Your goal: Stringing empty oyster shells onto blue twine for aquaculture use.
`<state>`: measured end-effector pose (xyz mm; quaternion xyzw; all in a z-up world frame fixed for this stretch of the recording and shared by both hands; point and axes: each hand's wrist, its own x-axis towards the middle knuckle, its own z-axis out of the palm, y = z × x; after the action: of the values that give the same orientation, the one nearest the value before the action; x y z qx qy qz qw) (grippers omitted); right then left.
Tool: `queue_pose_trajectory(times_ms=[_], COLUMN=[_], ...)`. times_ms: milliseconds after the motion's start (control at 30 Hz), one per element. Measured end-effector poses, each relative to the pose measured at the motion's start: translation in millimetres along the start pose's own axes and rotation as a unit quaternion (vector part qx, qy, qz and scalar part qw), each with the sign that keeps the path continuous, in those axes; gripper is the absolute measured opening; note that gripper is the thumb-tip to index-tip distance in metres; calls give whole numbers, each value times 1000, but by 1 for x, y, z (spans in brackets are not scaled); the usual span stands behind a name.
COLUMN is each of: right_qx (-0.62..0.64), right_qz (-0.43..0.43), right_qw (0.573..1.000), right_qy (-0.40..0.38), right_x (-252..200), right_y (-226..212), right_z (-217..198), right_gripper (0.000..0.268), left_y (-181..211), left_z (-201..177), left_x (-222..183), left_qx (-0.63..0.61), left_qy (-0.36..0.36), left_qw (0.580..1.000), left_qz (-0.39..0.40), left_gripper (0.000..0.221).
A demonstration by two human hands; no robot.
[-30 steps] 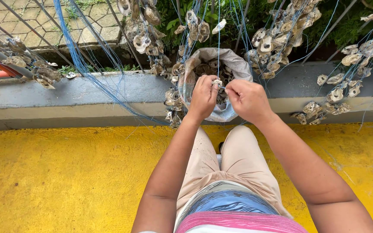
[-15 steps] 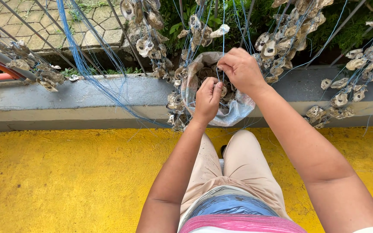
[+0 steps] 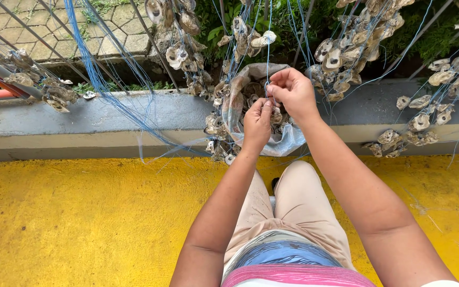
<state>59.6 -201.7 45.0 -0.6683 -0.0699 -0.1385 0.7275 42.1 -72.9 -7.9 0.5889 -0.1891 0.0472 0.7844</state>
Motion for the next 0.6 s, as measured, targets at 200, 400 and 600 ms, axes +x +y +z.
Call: queue_pose_trajectory(times_ms=[200, 400, 600], right_qx=[61, 42, -373], right_qz=[22, 16, -248], right_qw=[998, 999, 893], right_qy=[-5, -15, 51], right_x=[1, 1, -29], right_y=[-1, 7, -30], right_z=[-4, -7, 13], right_gripper=[26, 19, 12], left_y=[-5, 19, 12], left_z=[-6, -2, 3], left_x=[0, 4, -5], left_qx=[22, 156, 102], left_qy=[54, 102, 108], left_qw=[998, 982, 989], left_qz=[-29, -37, 9], left_gripper=[24, 18, 18])
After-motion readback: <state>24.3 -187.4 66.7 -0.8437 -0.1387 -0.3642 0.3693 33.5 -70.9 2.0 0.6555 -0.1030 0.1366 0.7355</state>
